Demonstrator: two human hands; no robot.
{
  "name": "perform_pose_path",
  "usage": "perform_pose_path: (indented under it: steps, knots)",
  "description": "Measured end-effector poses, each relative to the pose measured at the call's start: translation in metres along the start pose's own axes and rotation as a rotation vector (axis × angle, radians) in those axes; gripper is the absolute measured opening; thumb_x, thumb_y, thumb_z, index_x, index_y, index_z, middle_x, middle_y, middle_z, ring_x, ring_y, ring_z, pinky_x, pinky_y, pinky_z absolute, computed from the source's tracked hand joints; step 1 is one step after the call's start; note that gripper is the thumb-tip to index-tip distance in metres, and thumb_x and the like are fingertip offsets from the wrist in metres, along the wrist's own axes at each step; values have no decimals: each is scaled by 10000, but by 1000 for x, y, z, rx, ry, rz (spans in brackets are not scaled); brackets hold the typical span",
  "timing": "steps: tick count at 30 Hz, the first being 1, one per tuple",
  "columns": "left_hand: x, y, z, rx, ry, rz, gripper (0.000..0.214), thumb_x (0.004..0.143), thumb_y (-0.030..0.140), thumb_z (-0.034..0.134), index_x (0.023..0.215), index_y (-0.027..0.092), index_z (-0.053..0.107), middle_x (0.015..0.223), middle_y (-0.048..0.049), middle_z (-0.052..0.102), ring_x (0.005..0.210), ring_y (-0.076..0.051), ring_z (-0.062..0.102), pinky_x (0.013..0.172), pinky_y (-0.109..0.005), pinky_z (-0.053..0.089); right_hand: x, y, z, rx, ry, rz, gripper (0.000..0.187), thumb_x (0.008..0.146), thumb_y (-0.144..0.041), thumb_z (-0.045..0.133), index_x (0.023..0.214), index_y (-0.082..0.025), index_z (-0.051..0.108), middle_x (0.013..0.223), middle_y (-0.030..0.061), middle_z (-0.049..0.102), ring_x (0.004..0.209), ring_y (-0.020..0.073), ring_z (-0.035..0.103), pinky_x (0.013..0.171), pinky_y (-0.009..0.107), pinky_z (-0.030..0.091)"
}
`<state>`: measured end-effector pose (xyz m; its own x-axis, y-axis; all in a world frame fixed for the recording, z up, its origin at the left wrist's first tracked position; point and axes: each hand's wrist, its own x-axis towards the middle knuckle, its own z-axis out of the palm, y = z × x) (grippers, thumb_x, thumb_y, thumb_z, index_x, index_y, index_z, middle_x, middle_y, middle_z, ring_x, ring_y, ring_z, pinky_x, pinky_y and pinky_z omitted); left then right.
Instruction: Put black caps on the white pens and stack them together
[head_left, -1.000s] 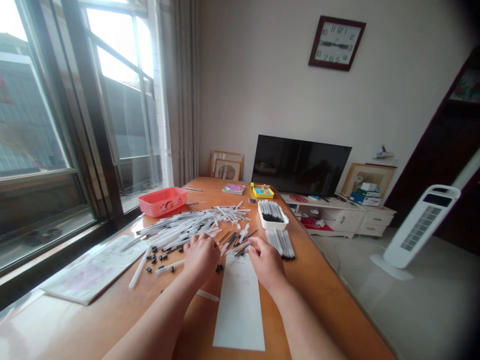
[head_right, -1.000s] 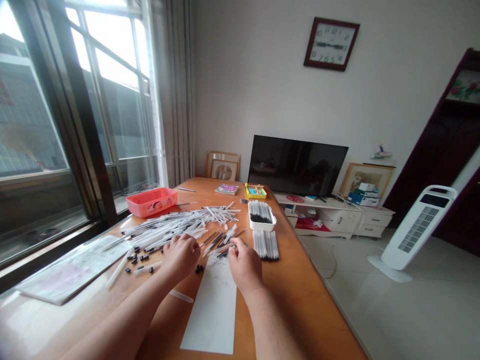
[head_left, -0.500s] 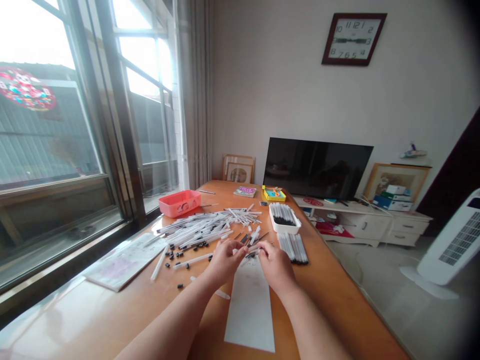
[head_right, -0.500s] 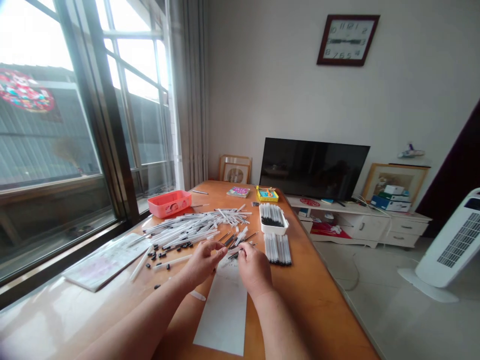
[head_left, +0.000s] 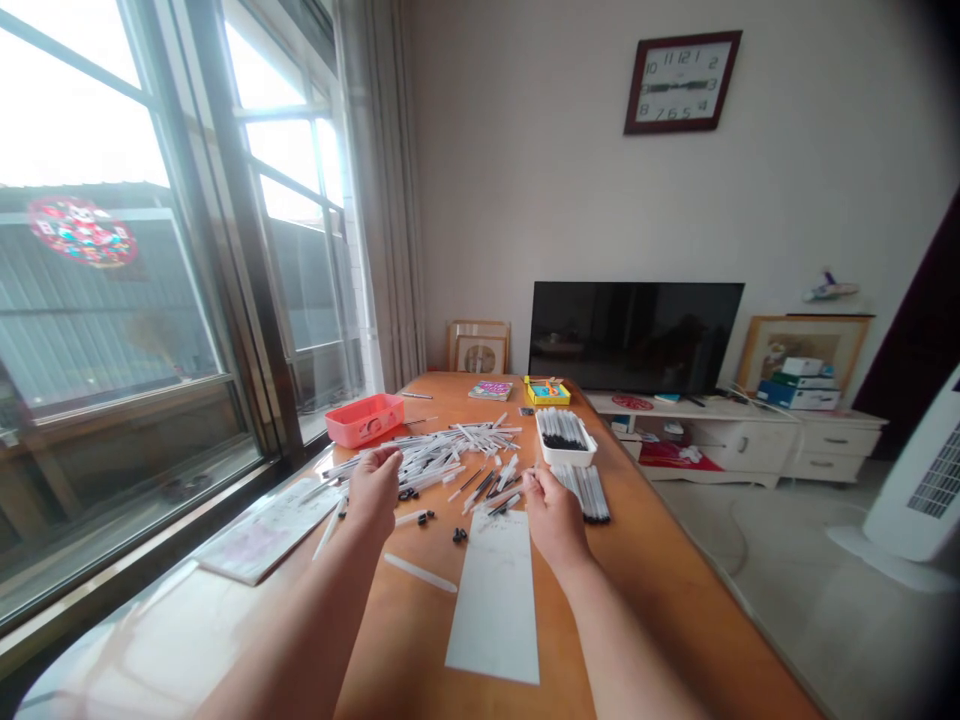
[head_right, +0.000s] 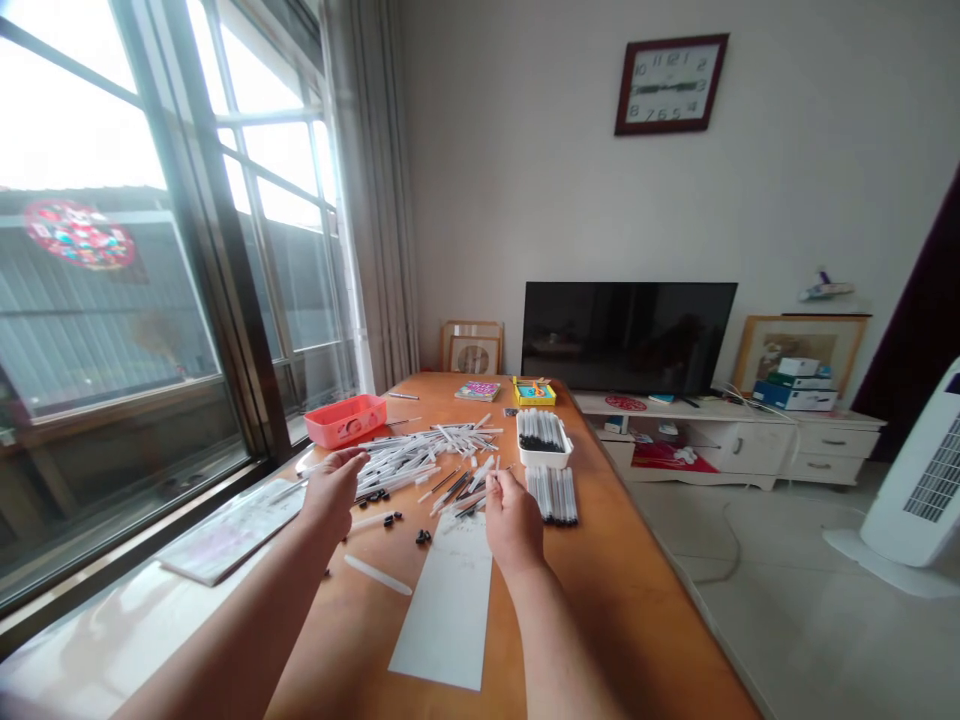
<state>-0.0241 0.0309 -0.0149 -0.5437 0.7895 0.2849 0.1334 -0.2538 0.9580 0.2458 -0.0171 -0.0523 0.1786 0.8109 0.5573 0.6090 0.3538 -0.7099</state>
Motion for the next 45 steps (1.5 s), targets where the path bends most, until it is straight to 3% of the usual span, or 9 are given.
perform_pose_path:
  steps: [5, 10, 17, 21, 26, 31, 37, 45]
  knots:
    - [13, -7, -8, 275, -63, 26, 410, 755, 400, 599, 1038, 112, 670, 925, -109, 717, 773, -193, 636, 695, -293, 474, -1, 1, 5, 50, -51, 37, 401, 992, -444, 394, 1077, -207, 706, 857, 84, 745, 761, 216, 681, 661, 268, 462]
    - [22, -20, -8, 627, -193, 81, 261, 761, 340, 600, 942, 180, 698, 904, -93, 737, 842, -235, 656, 726, -306, 460, 0, 3, 7, -13, -52, 40, 358, 960, -391, 456, 1134, -211, 712, 979, 110, 760, 885, 232, 704, 743, 278, 497]
    - [31, -31, 2, 1048, -345, 198, 257, 689, 240, 609, 924, 242, 714, 1129, -117, 703, 1132, -351, 552, 889, -414, 393, 1, -2, 3, -83, -35, 74, 488, 935, -336, 469, 1386, -166, 541, 871, 79, 741, 768, 231, 690, 673, 300, 483]
    - [37, -36, 1, 1183, -391, 253, 260, 685, 221, 578, 906, 243, 715, 1126, -135, 677, 1137, -376, 525, 920, -487, 363, 1, -3, 3, -65, -27, 78, 531, 929, -313, 465, 1446, -195, 482, 887, 65, 736, 753, 221, 686, 673, 302, 487]
    - [38, -37, 0, 1256, -424, 302, 203, 722, 244, 560, 873, 240, 697, 1091, -136, 678, 1118, -373, 524, 915, -503, 354, 1, -3, 2, -35, -43, 79, 433, 941, -318, 458, 1348, -238, 586, 882, 58, 748, 765, 218, 692, 659, 288, 494]
    - [34, -37, -1, 1268, -462, 339, 199, 742, 220, 544, 902, 251, 658, 1017, -108, 717, 1070, -356, 544, 911, -492, 345, 2, -4, 1, 2, -30, 63, 315, 940, -297, 483, 1190, -260, 671, 957, 59, 761, 879, 219, 703, 767, 290, 514]
    - [35, -36, -2, 1250, -518, 367, 239, 769, 200, 523, 951, 252, 668, 1074, -108, 717, 1103, -338, 535, 915, -455, 350, 1, -5, 0, 19, -26, 70, 281, 947, -291, 476, 1132, -263, 686, 983, 52, 762, 913, 212, 707, 802, 286, 514]
    - [33, -37, -2, 1187, -550, 300, 114, 737, 288, 613, 810, 220, 668, 1017, -135, 694, 1045, -353, 545, 899, -486, 360, 2, -4, 0, 34, -20, 67, 274, 951, -300, 466, 1100, -241, 689, 997, 63, 760, 917, 215, 700, 816, 290, 505]
